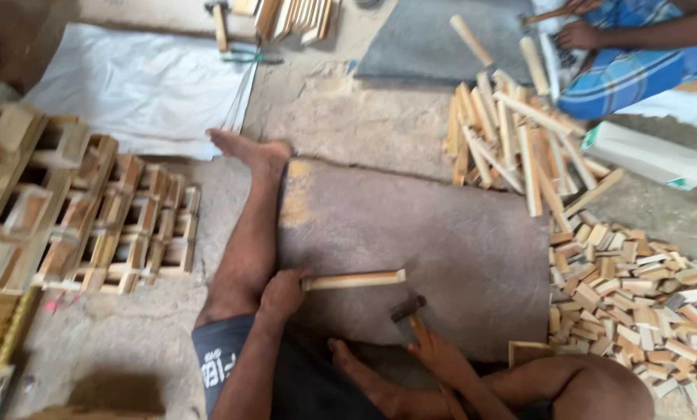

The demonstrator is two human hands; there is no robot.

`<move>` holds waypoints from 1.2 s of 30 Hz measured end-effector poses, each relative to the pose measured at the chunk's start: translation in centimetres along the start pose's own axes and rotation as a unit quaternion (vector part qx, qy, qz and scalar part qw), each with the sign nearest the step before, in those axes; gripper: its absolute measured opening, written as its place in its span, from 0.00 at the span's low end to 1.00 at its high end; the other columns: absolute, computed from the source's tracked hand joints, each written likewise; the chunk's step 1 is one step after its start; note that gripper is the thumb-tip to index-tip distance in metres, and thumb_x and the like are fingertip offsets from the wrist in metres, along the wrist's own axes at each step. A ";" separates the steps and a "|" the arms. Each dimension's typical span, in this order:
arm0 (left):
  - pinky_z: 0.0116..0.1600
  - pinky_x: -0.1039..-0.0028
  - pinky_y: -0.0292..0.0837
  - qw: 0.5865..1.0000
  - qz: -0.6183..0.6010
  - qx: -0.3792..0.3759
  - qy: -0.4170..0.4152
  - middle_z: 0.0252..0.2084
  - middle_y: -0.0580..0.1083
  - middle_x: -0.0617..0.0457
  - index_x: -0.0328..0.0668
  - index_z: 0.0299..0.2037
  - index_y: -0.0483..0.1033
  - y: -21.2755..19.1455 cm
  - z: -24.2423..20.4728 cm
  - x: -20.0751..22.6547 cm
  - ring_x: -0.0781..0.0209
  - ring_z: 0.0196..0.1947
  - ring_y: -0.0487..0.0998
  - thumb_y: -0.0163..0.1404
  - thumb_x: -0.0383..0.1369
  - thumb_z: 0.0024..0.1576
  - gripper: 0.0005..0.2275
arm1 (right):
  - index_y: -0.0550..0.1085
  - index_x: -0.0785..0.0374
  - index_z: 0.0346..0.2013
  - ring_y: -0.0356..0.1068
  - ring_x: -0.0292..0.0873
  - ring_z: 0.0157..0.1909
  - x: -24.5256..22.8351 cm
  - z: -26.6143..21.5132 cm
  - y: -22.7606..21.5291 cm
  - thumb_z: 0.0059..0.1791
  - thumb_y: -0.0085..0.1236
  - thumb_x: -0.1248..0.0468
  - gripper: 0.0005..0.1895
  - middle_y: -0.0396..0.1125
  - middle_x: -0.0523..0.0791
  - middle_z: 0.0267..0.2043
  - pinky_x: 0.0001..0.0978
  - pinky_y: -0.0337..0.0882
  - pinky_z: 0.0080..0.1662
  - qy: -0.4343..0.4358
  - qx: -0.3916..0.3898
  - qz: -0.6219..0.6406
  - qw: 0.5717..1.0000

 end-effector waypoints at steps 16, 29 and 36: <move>0.41 0.64 0.77 0.984 -0.170 0.057 0.019 0.48 0.78 0.43 0.44 0.56 0.77 -8.2 2.3 6.8 0.52 0.40 0.82 0.59 0.30 0.55 0.18 | 0.76 0.65 0.40 0.73 0.44 0.33 -7.8 5.5 -16.7 0.55 0.59 0.59 0.10 0.72 0.49 0.36 0.37 0.72 0.36 -0.226 0.396 -0.036 0.889; 0.46 0.64 0.78 0.982 -0.183 -0.018 -0.034 0.49 0.79 0.45 0.44 0.55 0.78 -6.6 4.5 6.4 0.54 0.43 0.84 0.58 0.30 0.53 0.17 | 0.74 0.63 0.53 0.73 0.50 0.51 -15.9 32.6 -31.7 0.47 0.64 0.59 0.21 0.73 0.50 0.49 0.47 0.73 0.52 -0.098 0.331 -0.576 0.740; 0.43 0.65 0.80 0.982 -0.169 -0.023 -0.082 0.50 0.78 0.45 0.47 0.56 0.78 -7.1 4.3 5.6 0.53 0.43 0.83 0.57 0.31 0.55 0.18 | 0.80 0.64 0.41 0.74 0.37 0.27 -11.7 27.2 -37.5 0.52 0.65 0.57 0.12 0.76 0.44 0.30 0.33 0.73 0.32 -0.134 0.414 0.208 0.876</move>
Point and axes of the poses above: each hand's wrist, its own z-axis towards the middle knuckle, its own y-axis out of the palm, x = y × z, the point moved 5 cm from there along z, towards the middle knuckle
